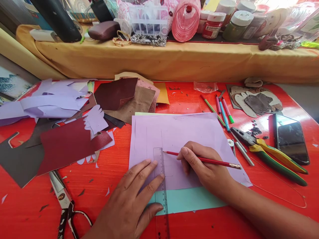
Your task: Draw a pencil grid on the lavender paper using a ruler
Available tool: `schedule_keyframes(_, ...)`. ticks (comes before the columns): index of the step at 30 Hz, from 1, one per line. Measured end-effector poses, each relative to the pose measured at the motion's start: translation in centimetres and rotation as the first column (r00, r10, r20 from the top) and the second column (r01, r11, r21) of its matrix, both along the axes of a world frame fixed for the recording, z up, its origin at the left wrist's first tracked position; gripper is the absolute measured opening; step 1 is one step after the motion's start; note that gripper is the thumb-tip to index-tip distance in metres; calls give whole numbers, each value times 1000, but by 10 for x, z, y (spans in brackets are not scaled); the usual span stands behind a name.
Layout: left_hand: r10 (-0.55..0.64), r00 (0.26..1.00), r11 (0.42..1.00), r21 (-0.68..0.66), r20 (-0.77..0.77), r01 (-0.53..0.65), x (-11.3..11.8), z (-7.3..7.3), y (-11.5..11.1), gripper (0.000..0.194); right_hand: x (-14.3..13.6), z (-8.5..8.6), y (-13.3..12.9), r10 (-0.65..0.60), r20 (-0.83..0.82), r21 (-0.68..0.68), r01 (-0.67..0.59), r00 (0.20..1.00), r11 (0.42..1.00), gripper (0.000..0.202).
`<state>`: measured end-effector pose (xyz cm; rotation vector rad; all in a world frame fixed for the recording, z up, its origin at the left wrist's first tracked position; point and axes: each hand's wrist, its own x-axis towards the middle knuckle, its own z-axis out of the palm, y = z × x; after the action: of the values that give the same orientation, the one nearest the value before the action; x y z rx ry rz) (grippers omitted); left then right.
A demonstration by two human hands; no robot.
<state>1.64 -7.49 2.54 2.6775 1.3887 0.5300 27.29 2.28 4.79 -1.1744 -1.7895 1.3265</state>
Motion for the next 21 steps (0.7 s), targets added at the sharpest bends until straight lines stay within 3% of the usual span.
schedule_keyframes(21, -7, 1000, 1000, -16, 7, 7, 0, 1, -1, 44, 0, 0, 0, 4, -4, -5, -4, 1000, 1000, 38)
